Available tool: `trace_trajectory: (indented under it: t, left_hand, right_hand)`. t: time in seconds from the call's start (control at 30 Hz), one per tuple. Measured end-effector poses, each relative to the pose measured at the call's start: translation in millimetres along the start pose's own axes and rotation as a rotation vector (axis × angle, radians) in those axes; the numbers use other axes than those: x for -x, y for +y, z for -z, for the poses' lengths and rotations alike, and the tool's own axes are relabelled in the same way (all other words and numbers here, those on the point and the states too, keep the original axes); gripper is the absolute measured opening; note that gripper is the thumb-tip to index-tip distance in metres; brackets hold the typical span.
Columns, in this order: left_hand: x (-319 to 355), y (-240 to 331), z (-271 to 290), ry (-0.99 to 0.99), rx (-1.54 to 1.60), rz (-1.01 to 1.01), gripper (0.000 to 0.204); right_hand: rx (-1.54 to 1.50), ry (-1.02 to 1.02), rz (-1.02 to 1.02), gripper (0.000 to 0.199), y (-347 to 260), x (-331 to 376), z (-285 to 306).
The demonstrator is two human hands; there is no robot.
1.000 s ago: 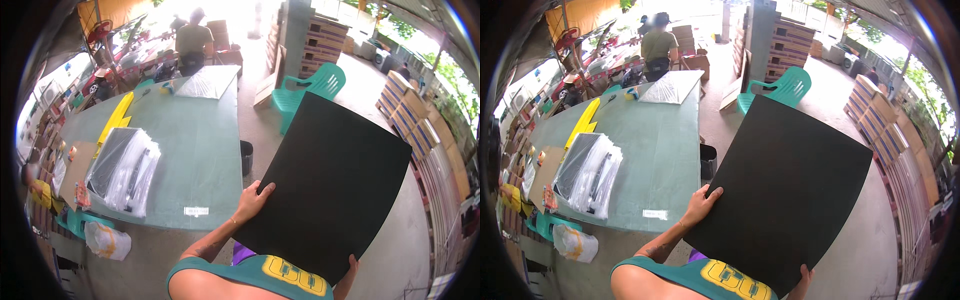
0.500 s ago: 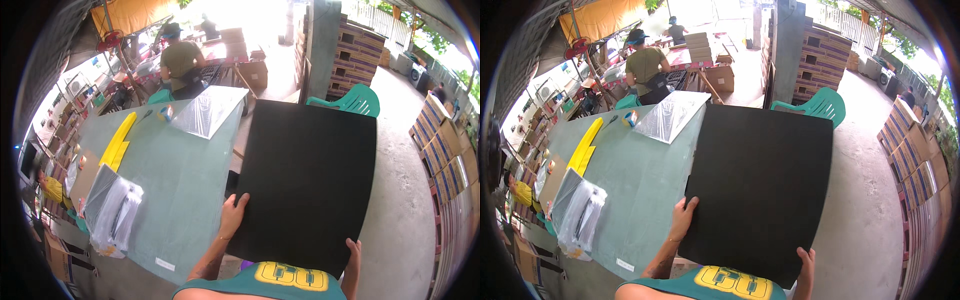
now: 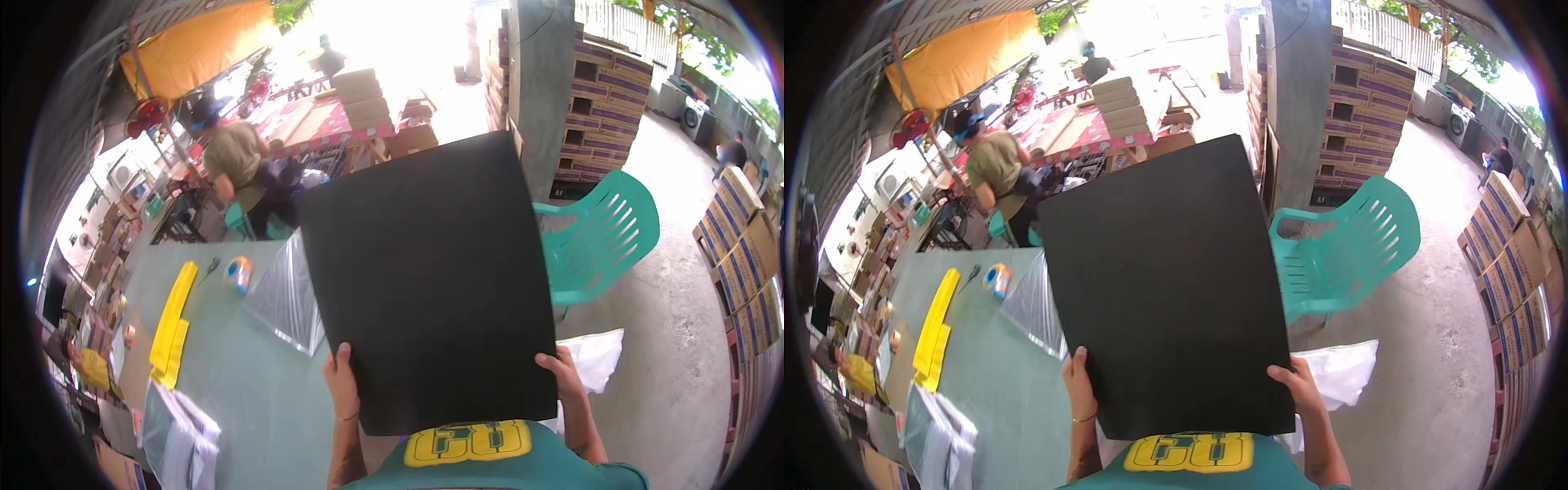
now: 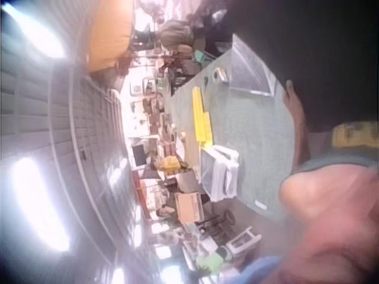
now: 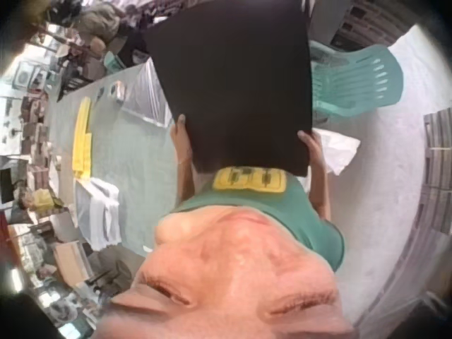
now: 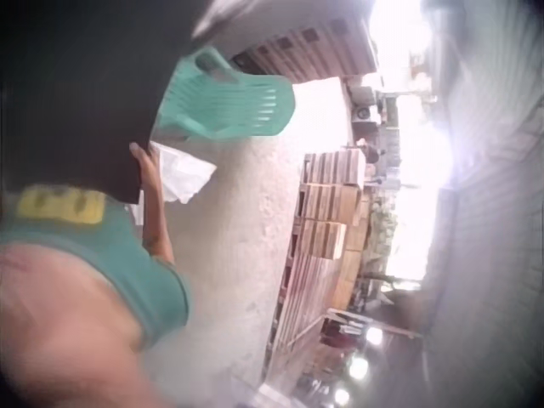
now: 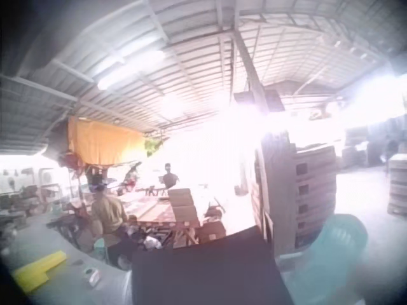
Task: The person places black and white illustration boards into plastic bags and stacks them on a table.
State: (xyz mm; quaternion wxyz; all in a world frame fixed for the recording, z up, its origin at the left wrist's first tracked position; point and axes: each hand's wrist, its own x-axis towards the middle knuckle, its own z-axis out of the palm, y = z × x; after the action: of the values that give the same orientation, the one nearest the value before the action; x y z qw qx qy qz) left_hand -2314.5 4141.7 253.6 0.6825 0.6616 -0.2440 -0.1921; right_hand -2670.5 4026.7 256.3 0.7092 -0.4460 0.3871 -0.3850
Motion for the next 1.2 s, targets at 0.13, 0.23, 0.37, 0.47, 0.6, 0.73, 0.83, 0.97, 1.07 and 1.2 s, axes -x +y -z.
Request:
trace_trajectory:
  t: [0.13,0.23,0.37,0.47,0.6,0.73,0.83,0.97,1.07,1.2]
  left_hand:
    - [-77.8,0.5,-42.5,0.102,0.04,0.063,0.029]
    - [-139.0,-24.6,-68.7,0.149,0.05,0.095,0.032]
    - [-219.8,-42.3,-127.7,0.219,-0.013,0.145,0.033]
    - [-290.4,-42.0,-182.0,0.186,-0.043,0.151,0.042]
    - [-394.4,-29.1,-252.8,0.211,0.014,0.098,0.04]
    - [-482.1,-22.7,-322.4,0.235,0.015,0.053,0.034]
    - [-550.0,-18.9,-372.2,0.163,-0.03,0.04,0.036]
    - [-659.8,-35.1,-433.6,0.072,0.046,-0.021,0.037]
    - [-744.5,-31.1,-486.1,0.017,0.012,0.025,0.035]
    - [-882.4,-17.6,-554.4,-0.139,-0.117,-0.106,0.034]
  right_hand:
    - [-0.042,-0.128,-0.11,0.037,-25.8,-117.3,-11.1]
    - [0.001,-0.187,-0.114,0.036,-33.0,-211.1,-12.0]
    - [0.03,-0.245,-0.141,0.035,-42.2,-338.9,-7.9]
    - [0.009,-0.297,-0.179,0.035,-60.1,-440.0,-2.4]
    - [-0.026,-0.34,-0.118,0.038,-97.2,-563.5,-4.1]
    - [-0.042,-0.301,-0.149,0.037,-124.5,-661.6,6.0]
    - [-0.041,-0.247,-0.142,0.035,-134.3,-730.6,12.9]
    - [-0.123,-0.119,-0.123,0.034,-139.5,-823.8,8.7]
    - [-0.183,-0.042,-0.038,0.035,-144.8,-901.6,1.2]
    - [-0.275,0.121,0.073,0.039,-176.3,-1007.2,-26.4]
